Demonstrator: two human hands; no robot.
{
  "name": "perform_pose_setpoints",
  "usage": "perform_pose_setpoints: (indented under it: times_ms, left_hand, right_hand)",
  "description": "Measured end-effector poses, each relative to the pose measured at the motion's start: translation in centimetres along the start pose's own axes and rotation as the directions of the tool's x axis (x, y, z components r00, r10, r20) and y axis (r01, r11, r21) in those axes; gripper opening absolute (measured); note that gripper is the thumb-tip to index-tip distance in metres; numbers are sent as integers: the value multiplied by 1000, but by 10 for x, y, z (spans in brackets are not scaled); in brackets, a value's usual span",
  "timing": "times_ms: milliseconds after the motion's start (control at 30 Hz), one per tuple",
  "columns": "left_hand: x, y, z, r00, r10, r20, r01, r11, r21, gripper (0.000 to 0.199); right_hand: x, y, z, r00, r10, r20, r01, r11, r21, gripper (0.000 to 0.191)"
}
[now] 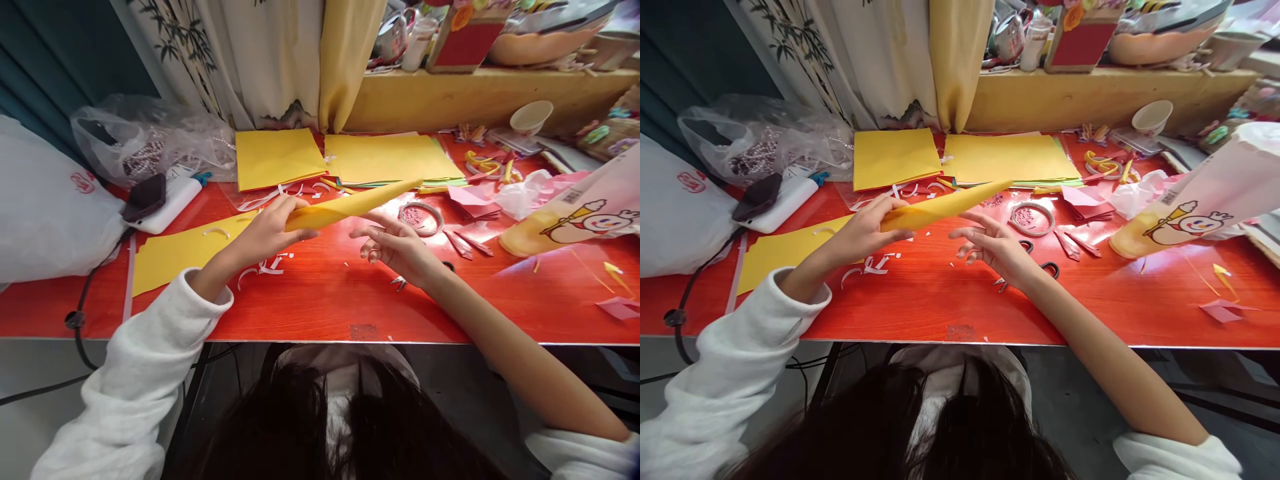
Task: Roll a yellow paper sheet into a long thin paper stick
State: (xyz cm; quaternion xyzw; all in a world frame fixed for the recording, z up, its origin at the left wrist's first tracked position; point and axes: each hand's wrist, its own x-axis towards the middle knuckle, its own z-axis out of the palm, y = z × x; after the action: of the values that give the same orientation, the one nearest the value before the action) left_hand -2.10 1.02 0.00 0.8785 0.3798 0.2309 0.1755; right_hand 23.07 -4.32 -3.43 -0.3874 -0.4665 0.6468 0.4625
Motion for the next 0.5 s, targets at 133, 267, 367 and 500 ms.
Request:
perform_pose_setpoints:
  times_ms: [133, 267, 367, 500]
  left_hand:
    - [1, 4, 6, 989, -116, 91, 133, 968, -213, 31]
    - [3, 6, 17, 985, -174, 10, 170, 948, -268, 21]
    - [6, 9, 19, 976, -189, -109, 138, 922, -362, 21]
    - [8, 11, 10, 949, -227, -220, 107, 886, -452, 22]
  right_hand:
    - [2, 5, 2, 999, -47, 4, 47, 998, -32, 21]
    - [0, 8, 7, 990, -117, 85, 136, 954, -268, 44]
    - [-1, 14, 12, 953, -269, 142, 288, 643, -710, 44]
    - [-3, 21, 16, 850, -437, 293, 292, -72, -954, 35]
